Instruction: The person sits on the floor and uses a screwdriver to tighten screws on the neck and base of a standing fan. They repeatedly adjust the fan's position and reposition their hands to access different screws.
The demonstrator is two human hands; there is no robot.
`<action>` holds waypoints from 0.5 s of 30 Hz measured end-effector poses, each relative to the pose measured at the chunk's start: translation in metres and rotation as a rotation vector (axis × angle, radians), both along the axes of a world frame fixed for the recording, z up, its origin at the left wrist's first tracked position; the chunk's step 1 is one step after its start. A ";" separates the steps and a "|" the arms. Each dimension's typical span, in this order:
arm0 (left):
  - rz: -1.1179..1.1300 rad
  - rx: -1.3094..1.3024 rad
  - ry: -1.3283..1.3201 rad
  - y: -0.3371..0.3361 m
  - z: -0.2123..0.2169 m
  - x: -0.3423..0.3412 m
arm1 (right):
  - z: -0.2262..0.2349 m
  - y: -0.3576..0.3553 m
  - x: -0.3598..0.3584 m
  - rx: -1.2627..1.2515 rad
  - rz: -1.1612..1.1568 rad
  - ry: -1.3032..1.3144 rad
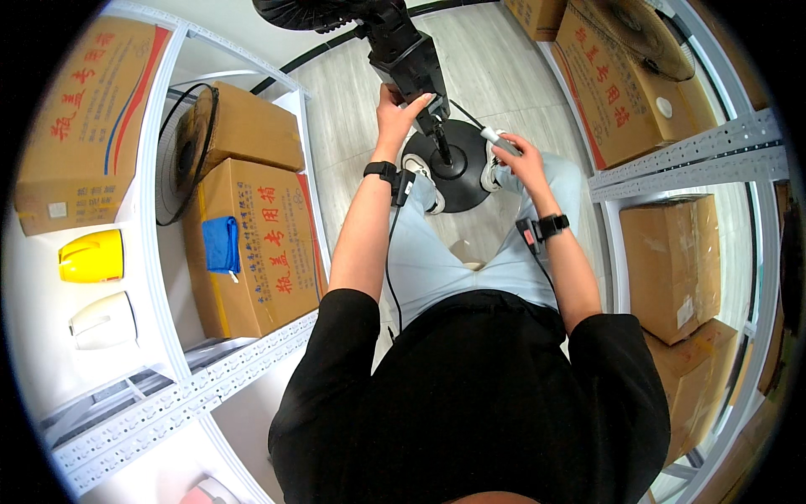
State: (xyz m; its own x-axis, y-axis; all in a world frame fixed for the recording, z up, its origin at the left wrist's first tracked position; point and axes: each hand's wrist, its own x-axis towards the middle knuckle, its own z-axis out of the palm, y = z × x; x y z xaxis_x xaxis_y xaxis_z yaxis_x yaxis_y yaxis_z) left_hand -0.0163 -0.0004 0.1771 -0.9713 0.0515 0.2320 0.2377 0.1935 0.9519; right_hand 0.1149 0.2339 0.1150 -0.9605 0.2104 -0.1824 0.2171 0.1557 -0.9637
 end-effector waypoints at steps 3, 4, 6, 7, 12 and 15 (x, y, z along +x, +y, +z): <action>-0.002 0.014 0.007 -0.001 -0.009 -0.003 | -0.009 -0.013 0.023 0.028 -0.036 0.036; 0.001 0.008 0.006 0.000 -0.007 -0.002 | 0.000 -0.023 0.031 0.047 -0.049 0.061; 0.002 0.002 0.002 0.000 -0.006 -0.001 | 0.014 -0.038 0.039 0.063 -0.016 0.050; 0.002 0.001 0.000 -0.001 -0.006 -0.001 | 0.017 -0.043 0.039 0.117 -0.007 0.076; -0.012 0.047 0.023 0.000 -0.006 -0.002 | 0.028 -0.062 0.031 0.265 -0.005 0.195; -0.005 0.038 0.022 0.001 -0.002 0.000 | 0.036 -0.068 0.028 0.350 0.016 0.221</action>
State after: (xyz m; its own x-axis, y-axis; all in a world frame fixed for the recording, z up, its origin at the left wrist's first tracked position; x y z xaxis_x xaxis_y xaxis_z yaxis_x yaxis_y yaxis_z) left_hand -0.0162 0.0011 0.1750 -0.9657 0.0473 0.2552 0.2595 0.1556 0.9531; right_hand 0.1430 0.1660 0.1508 -0.9721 0.2079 0.1085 0.0059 0.4841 -0.8750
